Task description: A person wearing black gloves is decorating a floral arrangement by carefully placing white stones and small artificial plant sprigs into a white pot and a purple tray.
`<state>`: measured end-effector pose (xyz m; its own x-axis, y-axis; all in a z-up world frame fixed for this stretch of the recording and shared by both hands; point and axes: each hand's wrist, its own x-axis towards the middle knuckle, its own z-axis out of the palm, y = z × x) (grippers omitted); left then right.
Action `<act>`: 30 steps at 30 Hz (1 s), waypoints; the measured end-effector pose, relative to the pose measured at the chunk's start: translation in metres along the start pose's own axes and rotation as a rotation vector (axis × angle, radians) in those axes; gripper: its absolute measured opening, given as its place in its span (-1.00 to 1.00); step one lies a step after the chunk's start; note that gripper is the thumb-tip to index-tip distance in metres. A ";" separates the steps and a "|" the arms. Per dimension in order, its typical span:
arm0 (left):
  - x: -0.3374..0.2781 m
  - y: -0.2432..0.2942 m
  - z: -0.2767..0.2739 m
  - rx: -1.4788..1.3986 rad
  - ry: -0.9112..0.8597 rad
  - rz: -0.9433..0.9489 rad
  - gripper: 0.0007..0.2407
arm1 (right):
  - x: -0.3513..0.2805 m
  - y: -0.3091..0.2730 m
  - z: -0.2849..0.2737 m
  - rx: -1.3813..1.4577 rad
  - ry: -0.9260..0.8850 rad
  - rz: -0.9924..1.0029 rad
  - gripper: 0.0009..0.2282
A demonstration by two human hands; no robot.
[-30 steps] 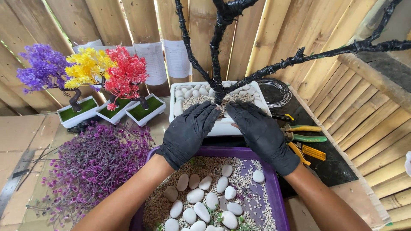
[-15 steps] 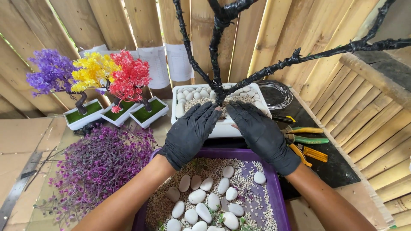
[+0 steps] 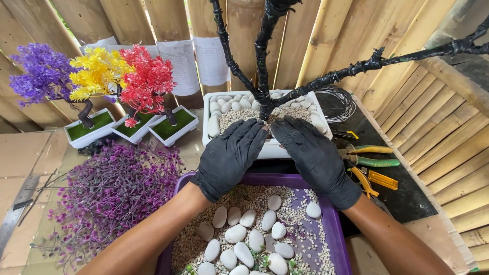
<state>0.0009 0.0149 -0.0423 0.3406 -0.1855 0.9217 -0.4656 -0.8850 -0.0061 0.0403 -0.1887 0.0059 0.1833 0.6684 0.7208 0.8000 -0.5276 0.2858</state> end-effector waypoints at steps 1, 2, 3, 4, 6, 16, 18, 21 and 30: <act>-0.001 -0.004 -0.002 0.000 -0.005 -0.004 -0.64 | 0.000 0.001 0.000 0.005 -0.004 0.002 -0.67; -0.001 -0.009 -0.005 0.001 -0.090 0.037 -0.62 | 0.000 0.002 0.000 -0.014 -0.003 -0.017 -0.67; -0.001 -0.012 -0.009 0.003 -0.175 0.077 -0.61 | 0.000 0.002 -0.001 -0.032 -0.002 -0.035 -0.68; -0.008 -0.022 -0.003 0.005 -0.172 0.077 -0.61 | -0.001 0.002 0.001 -0.033 0.000 -0.038 -0.68; -0.021 -0.040 0.008 0.007 -0.455 0.136 -0.45 | -0.003 0.002 0.000 -0.017 -0.003 -0.036 -0.68; -0.014 -0.048 -0.016 0.085 -0.521 0.273 -0.36 | -0.026 -0.023 -0.050 0.158 -0.070 -0.051 -0.68; -0.004 -0.039 -0.029 0.071 -0.523 0.335 -0.41 | -0.045 -0.039 -0.049 0.454 -0.537 0.064 -0.78; -0.008 -0.040 -0.020 0.058 -0.499 0.309 -0.43 | -0.054 -0.056 -0.041 0.489 -0.560 -0.007 -0.76; -0.005 -0.034 -0.039 0.032 -0.423 0.300 -0.45 | -0.014 -0.061 -0.077 0.621 -0.636 0.287 -0.85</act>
<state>-0.0166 0.0627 -0.0314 0.4995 -0.5839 0.6400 -0.5705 -0.7776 -0.2643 -0.0555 -0.2062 0.0267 0.5526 0.8143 0.1776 0.8042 -0.4650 -0.3702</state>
